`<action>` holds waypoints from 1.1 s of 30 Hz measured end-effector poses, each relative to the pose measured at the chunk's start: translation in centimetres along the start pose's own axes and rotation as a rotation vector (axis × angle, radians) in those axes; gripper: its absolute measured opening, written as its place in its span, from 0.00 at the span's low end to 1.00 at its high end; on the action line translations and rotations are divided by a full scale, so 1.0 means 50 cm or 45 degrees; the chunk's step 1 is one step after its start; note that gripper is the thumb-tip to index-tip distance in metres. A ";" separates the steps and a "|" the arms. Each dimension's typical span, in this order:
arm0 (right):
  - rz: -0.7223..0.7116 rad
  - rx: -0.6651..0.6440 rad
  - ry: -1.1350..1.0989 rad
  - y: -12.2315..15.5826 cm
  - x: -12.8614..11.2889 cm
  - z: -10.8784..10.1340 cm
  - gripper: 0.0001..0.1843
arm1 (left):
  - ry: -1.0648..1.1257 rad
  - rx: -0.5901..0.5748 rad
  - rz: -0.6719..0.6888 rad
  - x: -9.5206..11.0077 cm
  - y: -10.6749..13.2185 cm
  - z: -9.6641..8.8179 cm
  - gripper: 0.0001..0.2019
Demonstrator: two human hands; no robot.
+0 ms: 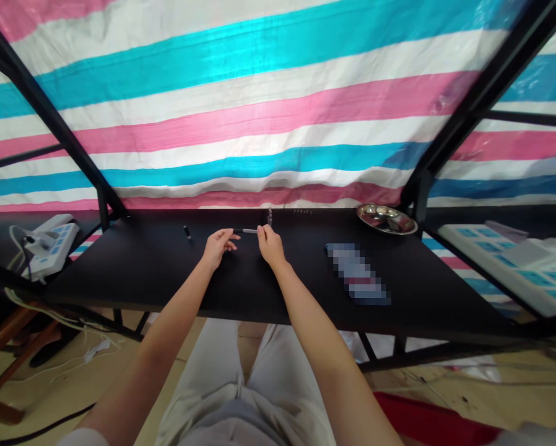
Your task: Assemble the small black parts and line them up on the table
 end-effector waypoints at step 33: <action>0.093 -0.500 -0.227 0.015 -0.004 0.083 0.19 | -0.193 0.019 0.093 0.005 0.007 0.008 0.18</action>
Point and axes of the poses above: each hand's wrist, its own y-axis away from the middle knuckle, its own z-axis out of the palm, x = y × z, the point moved 8 cm from there along -y, towards the middle knuckle, and after that the axes turned 15 degrees about -y, right-handed, at the moved point
